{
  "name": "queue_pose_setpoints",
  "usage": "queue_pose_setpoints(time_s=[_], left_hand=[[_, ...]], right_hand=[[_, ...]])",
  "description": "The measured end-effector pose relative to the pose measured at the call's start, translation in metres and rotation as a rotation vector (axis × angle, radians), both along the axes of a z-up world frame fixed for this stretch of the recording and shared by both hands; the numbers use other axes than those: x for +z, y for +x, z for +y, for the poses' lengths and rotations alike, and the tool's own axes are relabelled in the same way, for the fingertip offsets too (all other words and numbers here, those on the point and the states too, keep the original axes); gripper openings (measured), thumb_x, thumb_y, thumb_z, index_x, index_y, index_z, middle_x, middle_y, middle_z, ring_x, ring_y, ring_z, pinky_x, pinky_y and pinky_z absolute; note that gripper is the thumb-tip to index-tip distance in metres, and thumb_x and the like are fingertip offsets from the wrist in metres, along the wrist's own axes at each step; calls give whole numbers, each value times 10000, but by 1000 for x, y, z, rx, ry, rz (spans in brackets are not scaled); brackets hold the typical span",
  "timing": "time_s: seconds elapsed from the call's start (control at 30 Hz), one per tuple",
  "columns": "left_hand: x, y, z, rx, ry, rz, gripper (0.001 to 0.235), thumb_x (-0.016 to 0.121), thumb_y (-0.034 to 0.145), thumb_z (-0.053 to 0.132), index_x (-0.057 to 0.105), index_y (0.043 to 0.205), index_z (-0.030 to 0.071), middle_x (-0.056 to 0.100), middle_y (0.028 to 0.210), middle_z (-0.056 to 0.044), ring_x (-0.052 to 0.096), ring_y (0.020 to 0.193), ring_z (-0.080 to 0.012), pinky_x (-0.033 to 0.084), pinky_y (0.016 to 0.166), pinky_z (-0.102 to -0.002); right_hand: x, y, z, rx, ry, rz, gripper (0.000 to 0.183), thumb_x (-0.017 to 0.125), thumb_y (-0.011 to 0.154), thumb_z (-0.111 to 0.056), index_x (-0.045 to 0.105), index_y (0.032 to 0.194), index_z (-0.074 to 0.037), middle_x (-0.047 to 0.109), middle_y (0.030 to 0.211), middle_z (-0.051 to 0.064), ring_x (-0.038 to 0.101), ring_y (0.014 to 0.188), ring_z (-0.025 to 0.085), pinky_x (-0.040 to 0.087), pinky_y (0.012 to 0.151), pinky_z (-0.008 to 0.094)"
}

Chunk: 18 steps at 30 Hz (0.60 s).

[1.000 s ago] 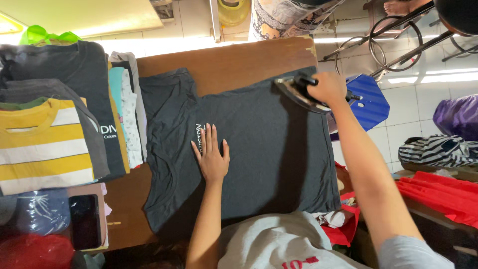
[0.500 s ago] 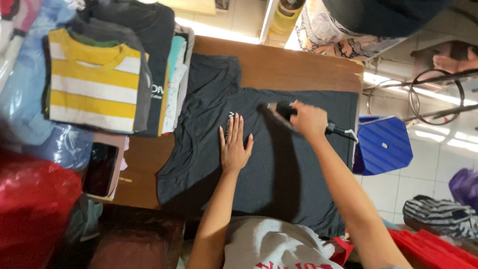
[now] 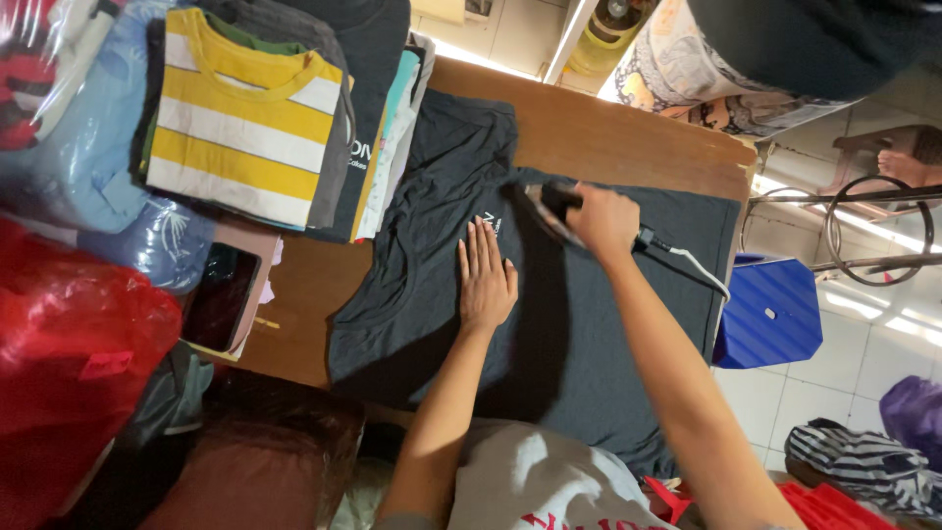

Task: The person irons a dark gray t-shirt on a wooden table using a steam iron. They smooth the fabric with their hands, iron the front and back, and then fold the shirt into a neat rectangle.

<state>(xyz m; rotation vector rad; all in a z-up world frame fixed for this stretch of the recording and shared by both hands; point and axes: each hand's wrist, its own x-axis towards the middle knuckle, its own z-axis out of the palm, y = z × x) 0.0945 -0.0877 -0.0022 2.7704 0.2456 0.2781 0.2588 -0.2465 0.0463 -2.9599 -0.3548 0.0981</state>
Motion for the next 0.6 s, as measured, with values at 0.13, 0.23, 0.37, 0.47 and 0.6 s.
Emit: queue_pose_setpoints(time_s=[0.13, 0.23, 0.37, 0.47, 0.6], left_hand=[[2, 0, 1, -9, -85, -24, 736, 454, 1008, 243, 171, 1580, -125, 188, 1680, -264, 180, 1577, -365, 133, 1282, -515], [-3, -4, 3, -27, -226, -67, 724, 443, 1017, 211, 156, 1588, -129, 168, 1689, -277, 163, 1585, -387, 137, 1291, -518], [-10, -17, 17, 57, -346, -116, 697, 396, 1032, 169, 151, 1612, -129, 144, 1714, -280, 131, 1608, -415, 120, 1311, -512], [-8, -39, 33, 231, -93, -28, 701, 419, 1050, 259, 190, 1583, -135, 152, 1691, -286, 134, 1582, -417, 88, 1274, -542], [3, -64, 52, 337, -8, -44, 744, 459, 1050, 373, 266, 1561, -132, 207, 1676, -254, 167, 1573, -373, 82, 1262, -573]], right_hand=[[9, 11, 17, -48, 13, -25, 232, 672, 821, -294, 812, 958, -170, 747, 845, 184, 714, 789, 403, 556, 728, 509], [16, 3, 15, 106, -49, 69, 233, 688, 798, -312, 810, 923, -157, 740, 834, 194, 714, 788, 402, 561, 732, 503], [20, -42, 17, 324, -35, 147, 271, 701, 751, -313, 814, 970, -200, 741, 829, 181, 714, 784, 395, 560, 721, 501], [15, -68, 29, 333, 63, 102, 319, 693, 756, -298, 811, 1044, -226, 746, 834, 168, 716, 761, 390, 561, 700, 497], [11, -56, 57, 91, 70, 23, 263, 683, 855, -291, 816, 1076, -240, 749, 852, 164, 718, 778, 384, 560, 709, 494]])
